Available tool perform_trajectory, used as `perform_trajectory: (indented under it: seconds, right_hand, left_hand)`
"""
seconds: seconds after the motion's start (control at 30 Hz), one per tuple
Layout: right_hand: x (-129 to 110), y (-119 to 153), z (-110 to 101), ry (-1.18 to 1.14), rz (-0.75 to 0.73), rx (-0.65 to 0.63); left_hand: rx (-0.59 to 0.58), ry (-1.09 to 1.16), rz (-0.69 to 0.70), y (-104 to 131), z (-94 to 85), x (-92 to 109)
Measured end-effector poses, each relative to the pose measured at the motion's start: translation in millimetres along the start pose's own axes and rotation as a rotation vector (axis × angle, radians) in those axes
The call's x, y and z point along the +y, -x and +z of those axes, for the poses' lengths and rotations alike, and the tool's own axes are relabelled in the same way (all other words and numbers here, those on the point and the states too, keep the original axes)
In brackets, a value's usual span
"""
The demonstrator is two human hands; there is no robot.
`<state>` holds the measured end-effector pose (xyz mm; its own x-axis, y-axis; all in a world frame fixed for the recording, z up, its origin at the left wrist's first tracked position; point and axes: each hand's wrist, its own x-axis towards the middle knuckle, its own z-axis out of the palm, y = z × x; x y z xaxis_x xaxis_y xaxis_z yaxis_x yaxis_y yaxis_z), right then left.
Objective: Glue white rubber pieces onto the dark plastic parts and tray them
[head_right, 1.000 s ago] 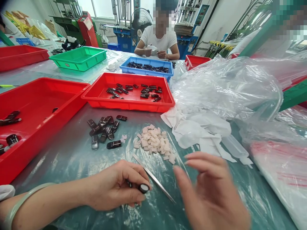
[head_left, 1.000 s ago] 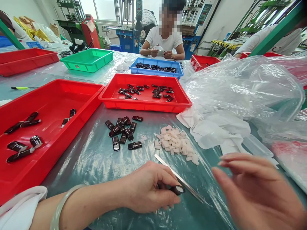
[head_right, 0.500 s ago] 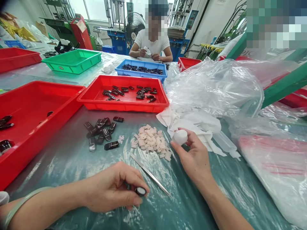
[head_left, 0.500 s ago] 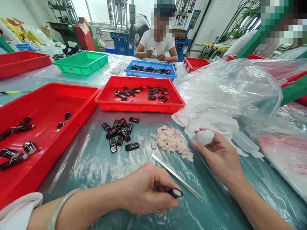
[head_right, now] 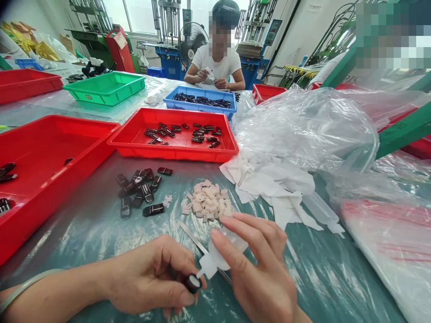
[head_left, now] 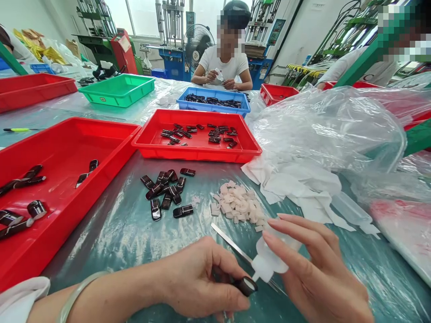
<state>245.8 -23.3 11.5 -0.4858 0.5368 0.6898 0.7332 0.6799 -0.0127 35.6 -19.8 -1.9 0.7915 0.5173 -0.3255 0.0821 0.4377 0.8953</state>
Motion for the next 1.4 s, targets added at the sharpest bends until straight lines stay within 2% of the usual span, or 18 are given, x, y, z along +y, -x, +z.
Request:
perform_trajectory:
  seconds: [0.47, 0.8, 1.07, 1.4]
  right_hand:
    - [-3.1, 4.2, -2.7, 0.054, -0.119, -0.035]
    - [6.4, 21.9, -7.6, 0.072, -0.111, -0.064]
    - [9.3, 16.9, -12.5, 0.083, -0.170, -0.116]
    - [11.5, 16.7, -12.2, 0.050, -0.202, -0.091]
  left_hand:
    - [-0.031, 0.032, -0.061, -1.0, -0.3, 7.1]
    - [-0.024, 0.044, -0.075, -0.2, -0.3, 6.6]
    - [-0.020, 0.068, -0.091, 0.0, -0.7, 5.3]
    - [-0.040, 0.106, -0.123, -0.1, -1.8, 3.8]
